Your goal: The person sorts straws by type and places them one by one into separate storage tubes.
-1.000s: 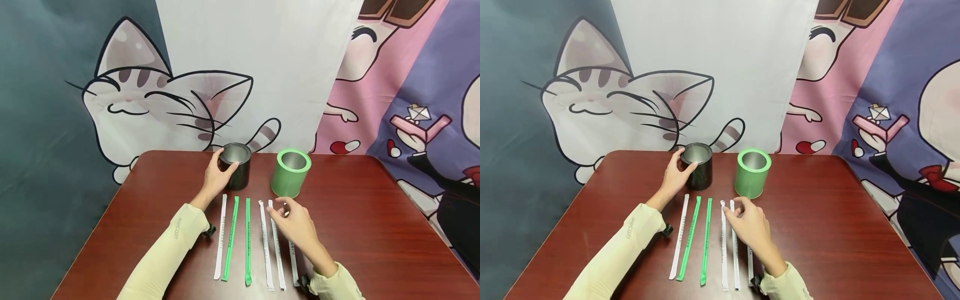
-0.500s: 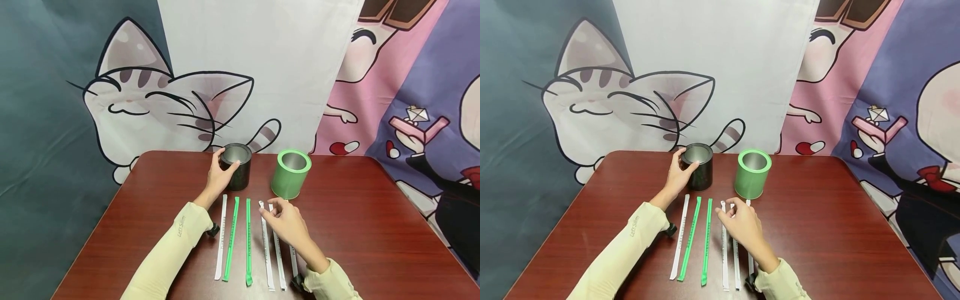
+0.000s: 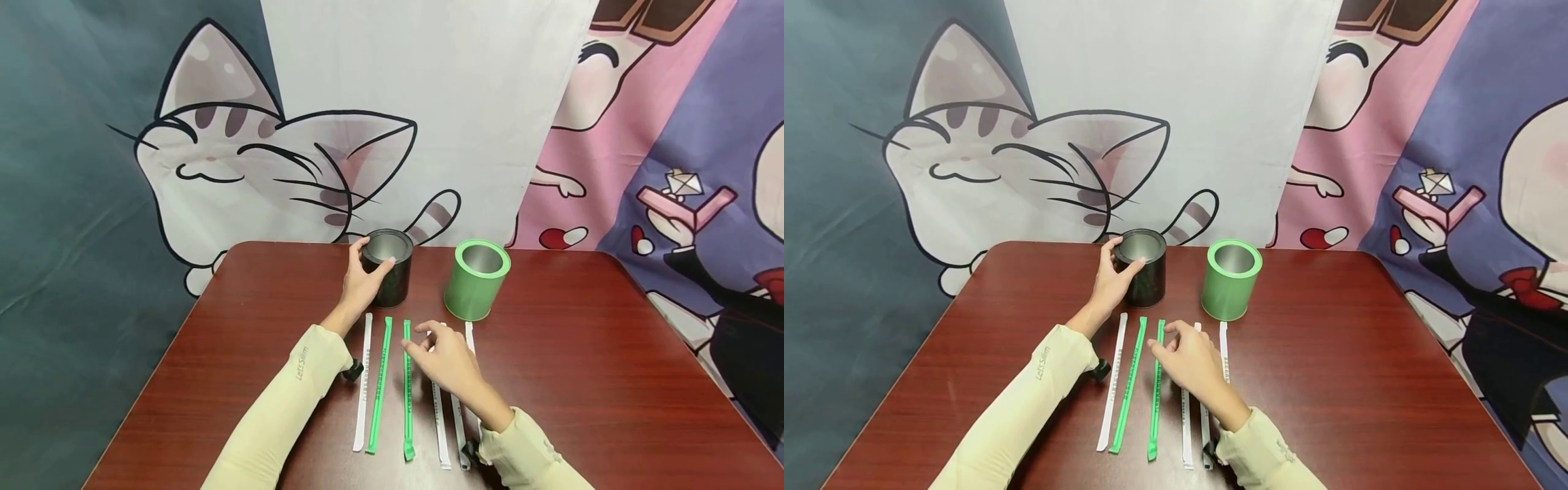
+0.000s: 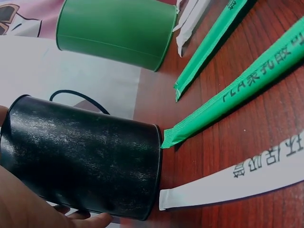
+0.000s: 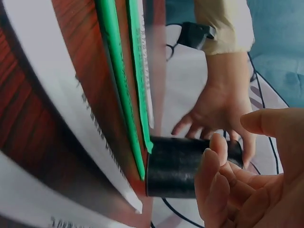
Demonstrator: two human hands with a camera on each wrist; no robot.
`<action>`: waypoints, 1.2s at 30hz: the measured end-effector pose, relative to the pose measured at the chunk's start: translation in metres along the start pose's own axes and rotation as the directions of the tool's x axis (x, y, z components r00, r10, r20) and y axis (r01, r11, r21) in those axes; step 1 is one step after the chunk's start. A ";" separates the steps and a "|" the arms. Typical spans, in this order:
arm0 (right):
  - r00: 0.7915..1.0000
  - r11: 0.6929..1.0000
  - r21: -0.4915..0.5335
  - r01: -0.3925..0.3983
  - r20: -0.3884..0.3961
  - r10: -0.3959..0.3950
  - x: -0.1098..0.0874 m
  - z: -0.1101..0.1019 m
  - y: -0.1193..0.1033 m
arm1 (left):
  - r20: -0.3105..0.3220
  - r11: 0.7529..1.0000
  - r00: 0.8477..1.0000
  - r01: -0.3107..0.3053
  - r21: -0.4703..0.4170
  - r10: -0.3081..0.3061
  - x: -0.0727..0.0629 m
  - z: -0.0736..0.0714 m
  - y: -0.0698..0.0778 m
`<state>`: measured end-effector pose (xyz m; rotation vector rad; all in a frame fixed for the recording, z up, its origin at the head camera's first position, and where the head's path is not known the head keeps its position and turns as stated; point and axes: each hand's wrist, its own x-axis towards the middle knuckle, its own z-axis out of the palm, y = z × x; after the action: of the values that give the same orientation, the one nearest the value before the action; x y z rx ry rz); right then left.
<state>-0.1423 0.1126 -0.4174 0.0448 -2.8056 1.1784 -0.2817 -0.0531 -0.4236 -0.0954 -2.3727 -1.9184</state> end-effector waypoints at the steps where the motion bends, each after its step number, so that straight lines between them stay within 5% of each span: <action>1: 1.000 1.000 0.002 0.010 0.007 -0.010 0.001 0.002 -0.001 | 0.003 1.000 1.000 0.003 0.001 -0.003 0.000 0.000 0.000; 36: 0.992 0.997 0.014 0.072 0.107 -0.073 0.020 0.041 -0.019 | 0.028 0.999 1.000 0.006 0.043 -0.007 0.003 -0.004 0.000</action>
<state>-0.1647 0.0705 -0.4304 0.2158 -2.8619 1.2087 -0.2842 -0.0564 -0.4222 -0.1126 -2.4340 -1.8802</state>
